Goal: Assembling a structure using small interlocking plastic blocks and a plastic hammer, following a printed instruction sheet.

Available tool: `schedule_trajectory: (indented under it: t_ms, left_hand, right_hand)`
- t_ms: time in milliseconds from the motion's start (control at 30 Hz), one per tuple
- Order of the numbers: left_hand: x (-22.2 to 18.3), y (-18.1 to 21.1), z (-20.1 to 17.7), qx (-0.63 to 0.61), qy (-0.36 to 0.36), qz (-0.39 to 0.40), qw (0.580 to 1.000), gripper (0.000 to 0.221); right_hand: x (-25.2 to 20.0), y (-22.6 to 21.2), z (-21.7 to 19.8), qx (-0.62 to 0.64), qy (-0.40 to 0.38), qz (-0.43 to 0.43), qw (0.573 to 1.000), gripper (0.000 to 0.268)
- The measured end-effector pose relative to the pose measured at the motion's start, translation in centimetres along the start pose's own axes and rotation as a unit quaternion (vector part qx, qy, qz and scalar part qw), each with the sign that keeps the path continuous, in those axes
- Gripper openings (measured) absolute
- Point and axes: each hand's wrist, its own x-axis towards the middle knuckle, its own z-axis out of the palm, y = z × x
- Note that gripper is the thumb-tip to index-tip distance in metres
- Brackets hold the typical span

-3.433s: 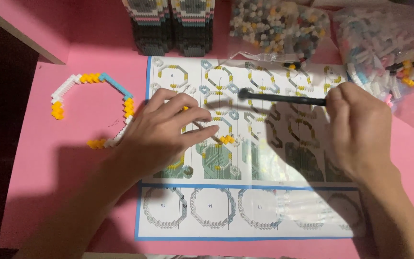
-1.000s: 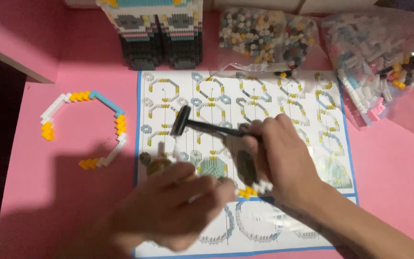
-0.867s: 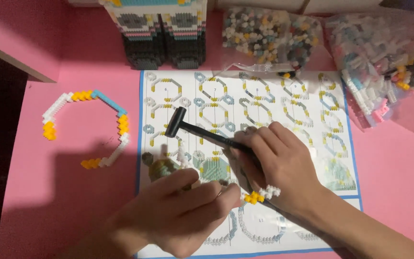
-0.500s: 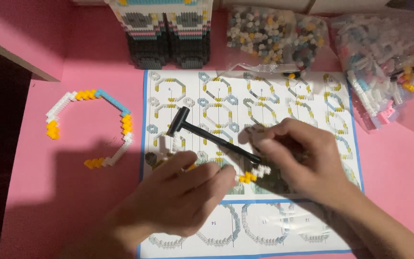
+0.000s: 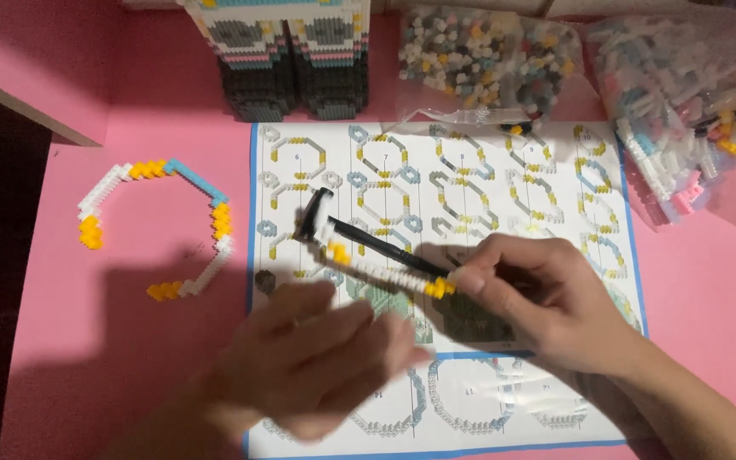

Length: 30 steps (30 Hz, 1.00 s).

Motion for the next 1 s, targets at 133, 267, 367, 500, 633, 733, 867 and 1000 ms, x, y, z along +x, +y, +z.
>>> schedule_trajectory:
  t_ms: [133,267,367,500,633,733,867,1000]
  left_hand:
    - [0.2,2.2,1.0,-0.144,-0.006,-0.064,0.988,0.049]
    - [0.5,3.5,2.3,-0.329,-0.118,-0.333,0.876,0.031]
    - [2.3,2.9,1.7,-0.423,-0.179,-0.576,0.676,0.039]
    - [4.0,1.3,1.1,-0.434,-0.247,-0.719,0.484,0.051]
    - [1.7,1.5,2.2,-0.561,-0.081,-0.650,0.506,0.052]
    - [1.3,1.3,2.2,-0.597,-0.053,-0.600,0.530,0.051]
    - [0.7,1.5,2.5,-0.589,-0.032,-0.619,0.519,0.050]
    - [0.7,1.4,2.4,-0.590,-0.039,-0.615,0.522,0.050]
  right_hand:
    - [-0.5,1.1,0.0,0.106,0.034,0.037,0.993,0.021]
    - [-0.6,0.7,1.1,0.171,-0.008,0.013,0.985,0.021]
    - [-0.6,0.9,1.9,0.207,-0.038,0.012,0.978,0.020]
    - [-0.7,1.5,2.1,0.163,-0.044,-0.013,0.986,0.017]
    - [-0.4,1.8,2.0,0.117,-0.039,-0.047,0.991,0.015]
    - [-0.2,2.1,2.0,0.081,-0.055,-0.103,0.990,0.010]
    - [-0.5,2.3,2.0,0.129,-0.053,-0.099,0.985,0.034]
    - [-0.1,1.5,2.1,0.060,-0.039,-0.138,0.988,0.028]
